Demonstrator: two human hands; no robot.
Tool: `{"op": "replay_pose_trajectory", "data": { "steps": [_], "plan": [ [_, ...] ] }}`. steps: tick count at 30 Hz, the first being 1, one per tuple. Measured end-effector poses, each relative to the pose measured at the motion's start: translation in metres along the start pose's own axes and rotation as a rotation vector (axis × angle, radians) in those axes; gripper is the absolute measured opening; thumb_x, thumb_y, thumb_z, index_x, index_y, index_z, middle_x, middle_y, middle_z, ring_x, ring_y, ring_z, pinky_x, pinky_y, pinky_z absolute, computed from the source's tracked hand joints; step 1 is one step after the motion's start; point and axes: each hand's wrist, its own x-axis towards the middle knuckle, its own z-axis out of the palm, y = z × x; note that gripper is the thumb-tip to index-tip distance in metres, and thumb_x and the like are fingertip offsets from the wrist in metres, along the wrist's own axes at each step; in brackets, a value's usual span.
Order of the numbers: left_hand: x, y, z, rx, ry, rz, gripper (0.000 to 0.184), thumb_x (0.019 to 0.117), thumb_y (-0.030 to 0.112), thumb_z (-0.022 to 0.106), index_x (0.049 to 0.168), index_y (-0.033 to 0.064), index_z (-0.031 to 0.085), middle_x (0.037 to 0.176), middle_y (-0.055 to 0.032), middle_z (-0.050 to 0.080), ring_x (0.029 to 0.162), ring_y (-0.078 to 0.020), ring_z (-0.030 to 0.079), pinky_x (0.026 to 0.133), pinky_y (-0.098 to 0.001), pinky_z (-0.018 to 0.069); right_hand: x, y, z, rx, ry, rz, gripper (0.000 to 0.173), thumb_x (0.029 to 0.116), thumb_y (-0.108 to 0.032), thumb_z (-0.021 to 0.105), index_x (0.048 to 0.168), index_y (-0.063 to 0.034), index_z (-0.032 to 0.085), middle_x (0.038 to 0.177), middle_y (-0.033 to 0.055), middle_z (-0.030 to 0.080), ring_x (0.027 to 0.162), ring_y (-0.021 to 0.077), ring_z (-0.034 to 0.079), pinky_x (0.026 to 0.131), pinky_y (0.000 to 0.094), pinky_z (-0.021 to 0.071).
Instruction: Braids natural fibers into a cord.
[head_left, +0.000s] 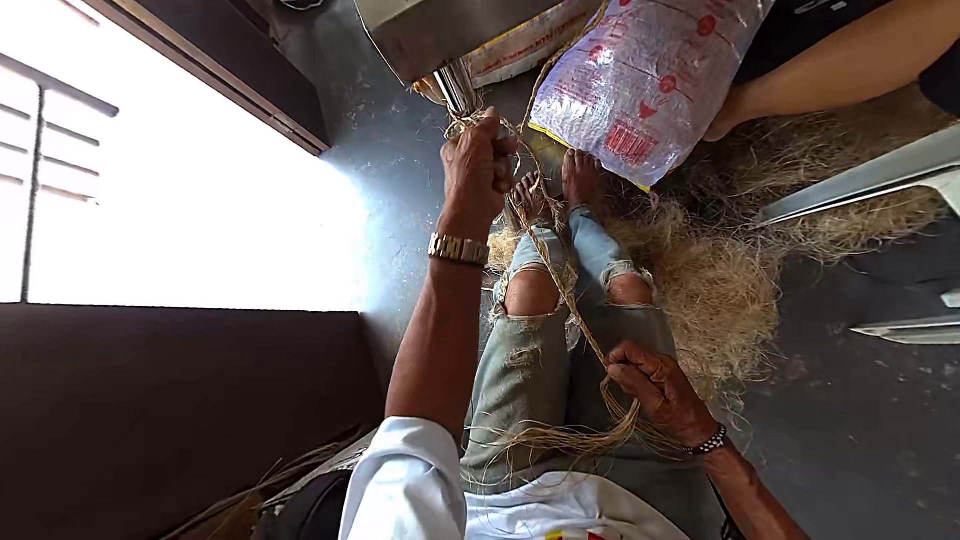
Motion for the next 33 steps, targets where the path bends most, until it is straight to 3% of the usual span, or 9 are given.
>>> {"op": "replay_pose_trajectory", "data": {
  "steps": [6,8,13,16,20,23,25,28,33],
  "plan": [
    [0.029,-0.014,0.018,-0.26,0.046,0.001,0.032,0.1118,0.027,0.033,0.086,0.014,0.048,0.058,0.0043,0.044,0.039,-0.0034,0.038,0.037,-0.0159,0.035,0.001,0.001,0.003,-0.102,0.004,0.016,0.018,0.0994,-0.019,0.052,0.092,-0.0075,0.064,0.066,-0.0083,0.049,0.056,-0.0044,0.043,0.053,0.0129,0.0371],
    [0.016,-0.019,0.026,-0.143,0.089,0.051,0.034,0.1097,0.025,0.039,0.078,0.0153,0.045,0.052,0.0054,0.037,0.037,-0.0049,0.033,0.036,-0.0193,0.0321,0.003,0.002,0.004,-0.104,0.01,0.022,0.018,0.099,-0.019,0.053,0.092,-0.0075,0.064,0.065,-0.0083,0.049,0.056,-0.0044,0.043,0.053,0.0129,0.0371],
    [-0.079,-0.055,0.037,0.362,-0.167,0.129,0.035,0.1094,0.038,0.043,0.097,0.0105,0.06,0.066,-0.0024,0.049,0.05,-0.0126,0.046,0.046,-0.0293,0.0421,0.009,-0.001,0.007,-0.147,-0.017,0.044,0.019,0.0982,-0.018,0.051,0.093,-0.0056,0.065,0.067,-0.0054,0.052,0.057,-0.0018,0.046,0.055,0.016,0.0406],
    [-0.11,-0.076,0.034,0.457,-0.276,0.217,0.041,0.1089,0.041,0.04,0.084,0.0123,0.055,0.06,-0.0053,0.044,0.043,-0.0152,0.04,0.04,-0.0284,0.0331,0.016,-0.004,0.009,-0.139,0.003,-0.003,0.019,0.0985,-0.018,0.052,0.091,-0.0062,0.064,0.068,-0.0063,0.052,0.058,-0.0032,0.046,0.055,0.0142,0.0401],
    [-0.118,-0.081,0.025,0.563,-0.269,0.318,0.036,0.108,0.027,0.043,0.079,0.0089,0.055,0.061,-0.0041,0.046,0.05,-0.0149,0.044,0.047,-0.0311,0.0382,0.029,-0.011,0.017,-0.118,0.022,-0.029,0.019,0.0988,-0.017,0.051,0.09,-0.0064,0.064,0.068,-0.0074,0.051,0.057,-0.0037,0.045,0.054,0.0146,0.0398],
    [-0.132,-0.087,0.026,0.512,-0.31,0.419,0.028,0.101,0.015,0.048,0.075,0.0078,0.056,0.058,0.0013,0.046,0.051,-0.0088,0.046,0.049,-0.0278,0.0402,0.043,-0.022,0.033,-0.105,0.183,-0.004,0.014,0.0926,-0.012,0.055,0.088,-0.0026,0.065,0.077,-0.0055,0.061,0.071,-0.0065,0.056,0.068,0.0149,0.049],
    [-0.151,-0.088,0.032,0.465,-0.368,0.452,0.027,0.0977,0.013,0.05,0.072,0.0085,0.056,0.057,0.0032,0.046,0.051,-0.0071,0.047,0.05,-0.0273,0.0404,0.051,-0.037,0.039,-0.021,0.234,0.163,0.028,0.0926,-0.01,0.064,0.113,0.0093,0.064,0.098,0.0061,0.068,0.092,-0.0001,0.062,0.086,0.02,0.0521],
    [-0.185,-0.083,0.047,0.417,-0.481,0.535,0.028,0.0981,0.011,0.05,0.074,0.0032,0.061,0.06,-0.0003,0.05,0.055,-0.0085,0.051,0.054,-0.0277,0.0424,0.104,-0.052,0.054,0.152,0.281,0.118,0.008,0.0992,-0.007,0.054,0.095,-0.0068,0.062,0.063,-0.0084,0.049,0.056,-0.002,0.045,0.055,0.0168,0.0409],
    [-0.219,-0.074,0.063,0.384,-0.767,0.607,0.021,0.0976,0.009,0.055,0.081,0.0004,0.065,0.06,-0.0049,0.055,0.052,-0.0162,0.055,0.048,-0.0354,0.0446,0.169,-0.058,0.061,0.037,0.269,-0.139,0.013,0.1022,-0.015,0.054,0.099,-0.0062,0.063,0.063,-0.0033,0.046,0.048,0.0054,0.04,0.046,0.0232,0.0391]
  ]
}}
